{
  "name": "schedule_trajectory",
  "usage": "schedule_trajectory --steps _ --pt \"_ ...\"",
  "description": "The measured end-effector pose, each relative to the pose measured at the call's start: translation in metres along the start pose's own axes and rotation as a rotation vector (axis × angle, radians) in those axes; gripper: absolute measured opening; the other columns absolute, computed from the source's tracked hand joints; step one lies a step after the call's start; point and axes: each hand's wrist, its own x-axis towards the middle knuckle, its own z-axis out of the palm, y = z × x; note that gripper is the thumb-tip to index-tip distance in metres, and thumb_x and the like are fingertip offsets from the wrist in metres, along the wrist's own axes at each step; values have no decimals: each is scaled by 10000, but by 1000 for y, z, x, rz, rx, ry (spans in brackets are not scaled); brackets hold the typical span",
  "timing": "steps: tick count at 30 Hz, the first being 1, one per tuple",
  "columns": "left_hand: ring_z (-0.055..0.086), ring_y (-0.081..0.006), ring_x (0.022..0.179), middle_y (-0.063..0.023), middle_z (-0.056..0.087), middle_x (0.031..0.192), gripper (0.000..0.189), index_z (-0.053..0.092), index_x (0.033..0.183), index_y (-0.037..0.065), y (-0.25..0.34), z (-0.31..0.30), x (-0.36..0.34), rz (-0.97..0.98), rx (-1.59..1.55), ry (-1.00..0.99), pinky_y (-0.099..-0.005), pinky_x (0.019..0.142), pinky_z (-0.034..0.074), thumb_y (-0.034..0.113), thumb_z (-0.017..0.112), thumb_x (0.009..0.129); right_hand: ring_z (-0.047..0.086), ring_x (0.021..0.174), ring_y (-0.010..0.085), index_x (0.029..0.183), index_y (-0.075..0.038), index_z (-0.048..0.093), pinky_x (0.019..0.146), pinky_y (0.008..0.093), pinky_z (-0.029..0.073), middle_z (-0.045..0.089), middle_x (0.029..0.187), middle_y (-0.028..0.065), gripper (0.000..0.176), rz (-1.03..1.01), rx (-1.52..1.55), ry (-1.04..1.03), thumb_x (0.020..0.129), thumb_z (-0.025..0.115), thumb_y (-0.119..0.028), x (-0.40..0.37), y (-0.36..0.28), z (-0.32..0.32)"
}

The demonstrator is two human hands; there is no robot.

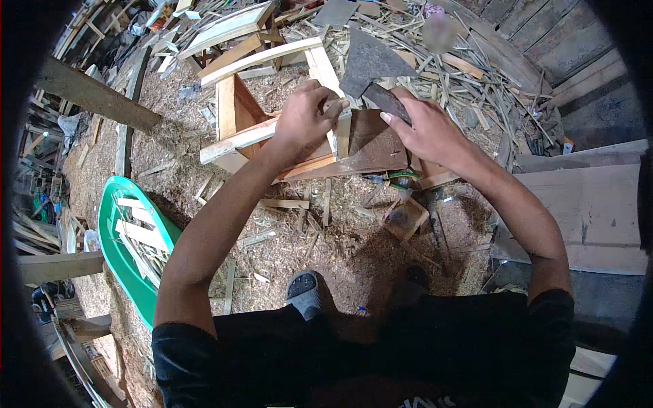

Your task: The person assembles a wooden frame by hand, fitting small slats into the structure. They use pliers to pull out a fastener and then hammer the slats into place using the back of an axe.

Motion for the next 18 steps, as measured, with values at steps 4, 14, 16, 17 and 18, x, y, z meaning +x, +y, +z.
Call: schedule_trajectory --steps 4,14,16,17,18 --pt "611 -289 743 -145 595 833 356 699 925 1 -8 -2 -1 161 52 24 -401 656 490 327 773 801 660 839 389 1152 -10 523 738 458 495 660 895 221 309 18 31 -84 953 559 -242 2 -3 -8" --pt "612 -340 838 -185 605 870 364 687 966 -24 2 -4 -2 105 79 -7 -427 764 504 266 785 769 655 901 440 1194 17 469 815 524 500 656 905 289 330 -33 -44 -105 960 511 -213 3 -9 -10" --pt "606 -319 800 -159 597 880 405 683 967 -15 -5 2 -2 136 53 38 -405 714 498 299 815 748 659 881 437 1203 20 465 808 524 503 654 886 291 340 -36 -19 -72 961 511 -214 4 -19 -16" --pt "608 -318 807 -160 599 889 403 683 969 -15 -4 1 -3 113 57 25 -404 717 499 295 816 749 660 869 436 1205 24 465 805 524 504 654 875 290 342 -38 -21 -45 962 510 -213 4 -22 -18" --pt "610 -317 813 -160 602 898 401 684 972 -15 -2 0 -3 92 63 11 -404 721 500 291 816 749 661 857 435 1206 27 464 802 524 505 653 864 289 345 -39 -23 -16 963 509 -212 5 -24 -19"
